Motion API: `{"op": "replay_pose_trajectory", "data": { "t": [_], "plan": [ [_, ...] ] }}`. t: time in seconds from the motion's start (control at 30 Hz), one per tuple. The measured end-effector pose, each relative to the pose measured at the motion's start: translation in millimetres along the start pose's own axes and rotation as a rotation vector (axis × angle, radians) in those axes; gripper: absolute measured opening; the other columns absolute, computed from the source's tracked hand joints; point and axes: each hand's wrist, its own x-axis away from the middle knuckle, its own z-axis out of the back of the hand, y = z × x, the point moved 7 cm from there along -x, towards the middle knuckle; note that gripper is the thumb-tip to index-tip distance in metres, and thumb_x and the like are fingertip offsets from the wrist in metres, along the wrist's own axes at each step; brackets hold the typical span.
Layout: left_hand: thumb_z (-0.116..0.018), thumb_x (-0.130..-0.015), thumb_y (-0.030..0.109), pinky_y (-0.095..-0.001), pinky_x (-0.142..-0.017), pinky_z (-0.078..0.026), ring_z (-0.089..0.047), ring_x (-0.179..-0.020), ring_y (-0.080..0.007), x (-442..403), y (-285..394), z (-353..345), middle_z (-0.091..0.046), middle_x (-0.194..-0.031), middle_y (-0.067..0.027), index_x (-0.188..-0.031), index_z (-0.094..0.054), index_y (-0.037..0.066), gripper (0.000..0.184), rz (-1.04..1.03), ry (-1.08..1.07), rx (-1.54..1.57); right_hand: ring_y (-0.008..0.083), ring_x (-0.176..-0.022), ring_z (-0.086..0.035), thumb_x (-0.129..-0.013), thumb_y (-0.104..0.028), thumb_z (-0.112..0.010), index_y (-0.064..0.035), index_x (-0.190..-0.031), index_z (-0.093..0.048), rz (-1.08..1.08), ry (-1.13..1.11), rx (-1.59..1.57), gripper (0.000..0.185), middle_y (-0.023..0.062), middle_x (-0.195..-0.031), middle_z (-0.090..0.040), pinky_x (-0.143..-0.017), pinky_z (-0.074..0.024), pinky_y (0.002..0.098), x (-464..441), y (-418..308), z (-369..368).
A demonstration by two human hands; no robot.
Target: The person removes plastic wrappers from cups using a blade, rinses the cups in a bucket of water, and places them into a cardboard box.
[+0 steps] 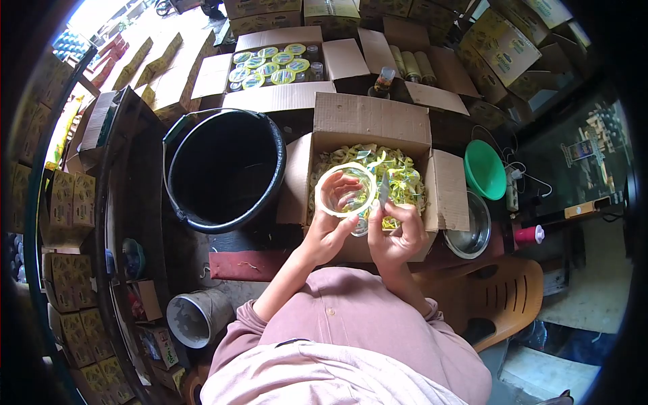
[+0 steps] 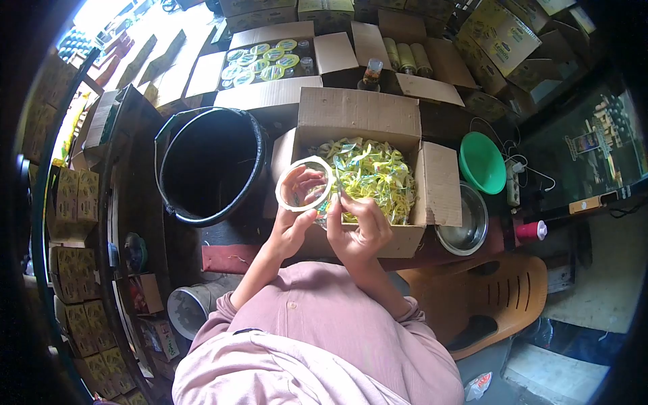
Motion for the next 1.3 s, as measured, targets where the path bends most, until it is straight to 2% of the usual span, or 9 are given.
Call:
{"op": "replay_pose_trajectory", "data": {
  "t": [0.13, 0.23, 0.33, 0.53, 0.77, 1.03, 1.23, 1.3],
  "plan": [
    [-0.063, -0.077, 0.005, -0.0362, -0.097, -0.034, -0.037, -0.116, -0.0234, 0, 2, -1, -0.032, -0.123, -0.0144, -0.133, -0.014, 0.005, 0.076, -0.006, 0.022, -0.061, 0.0191, -0.060, -0.061, -0.065, 0.003, -0.068, -0.0027, -0.071, -0.057, 0.012, 0.011, -0.011, 0.014, 0.0093, -0.069, -0.061, -0.054, -0.0484, 0.0264, 3, -4, 2],
    [-0.065, -0.075, 0.002, -0.0356, -0.096, -0.035, -0.038, -0.115, -0.0236, 1, -1, 1, -0.033, -0.122, -0.0147, -0.132, -0.015, 0.004, 0.076, -0.029, 0.021, -0.155, 0.0151, -0.057, -0.057, -0.066, 0.004, -0.067, 0.0002, -0.078, -0.058, 0.075, -0.018, -0.019, 0.015, 0.0084, -0.068, -0.058, -0.048, -0.0428, 0.0235, 4, 0, -2],
    [-0.063, -0.077, 0.001, -0.0354, -0.096, -0.036, -0.039, -0.114, -0.0235, 2, 0, 2, -0.035, -0.120, -0.0146, -0.132, -0.016, 0.004, 0.072, -0.056, -0.016, -0.252, 0.0154, -0.058, -0.057, -0.066, 0.004, -0.067, 0.0002, -0.078, -0.058, 0.066, -0.016, -0.010, 0.015, 0.0085, -0.069, -0.059, -0.049, -0.0433, 0.0231, 4, 3, -3],
    [-0.063, -0.077, 0.001, -0.0353, -0.095, -0.037, -0.040, -0.113, -0.0228, 2, 1, 2, -0.035, -0.120, -0.0144, -0.131, -0.017, 0.004, 0.071, -0.033, -0.007, -0.189, 0.0150, -0.057, -0.057, -0.066, 0.005, -0.067, 0.0001, -0.077, -0.057, 0.029, 0.002, 0.014, 0.015, 0.0084, -0.068, -0.059, -0.051, -0.0441, 0.0229, -1, 3, 1],
    [-0.063, -0.076, 0.001, -0.0342, -0.094, -0.038, -0.042, -0.112, -0.0223, 0, 5, 2, -0.036, -0.119, -0.0143, -0.130, -0.019, 0.002, 0.070, -0.072, -0.011, -0.238, 0.0131, -0.057, -0.057, -0.065, 0.004, -0.067, -0.0012, -0.077, -0.058, 0.069, -0.019, 0.001, 0.016, 0.0065, -0.067, -0.058, -0.043, -0.0376, 0.0210, 3, 1, -1],
    [-0.065, -0.075, 0.002, -0.0323, -0.093, -0.038, -0.046, -0.108, -0.0217, 3, 1, 3, -0.038, -0.117, -0.0136, -0.128, -0.022, 0.000, 0.068, -0.061, -0.037, -0.318, 0.0137, -0.059, -0.057, -0.064, 0.005, -0.066, -0.0005, -0.077, -0.058, 0.036, -0.044, 0.011, 0.016, 0.0072, -0.069, -0.059, -0.046, -0.0403, 0.0215, 0, 3, -1],
    [-0.063, -0.078, 0.004, -0.0334, -0.095, -0.037, -0.044, -0.111, -0.0216, 7, 1, 3, -0.037, -0.121, -0.0120, -0.131, -0.021, 0.003, 0.068, -0.049, -0.139, -0.428, 0.0154, -0.060, -0.058, -0.064, 0.007, -0.066, 0.0005, -0.076, -0.058, 0.038, -0.072, -0.033, 0.016, 0.0077, -0.069, -0.059, -0.051, -0.0433, 0.0234, -9, 6, 1],
    [-0.064, -0.077, 0.004, -0.0336, -0.095, -0.036, -0.043, -0.112, -0.0217, 5, 3, 2, -0.037, -0.121, -0.0122, -0.131, -0.021, 0.003, 0.068, -0.047, -0.136, -0.371, 0.0158, -0.060, -0.058, -0.064, 0.006, -0.067, 0.0009, -0.075, -0.057, 0.035, -0.083, -0.066, 0.016, 0.0084, -0.068, -0.059, -0.052, -0.0439, 0.0238, -11, 8, 1]
  ]
}}
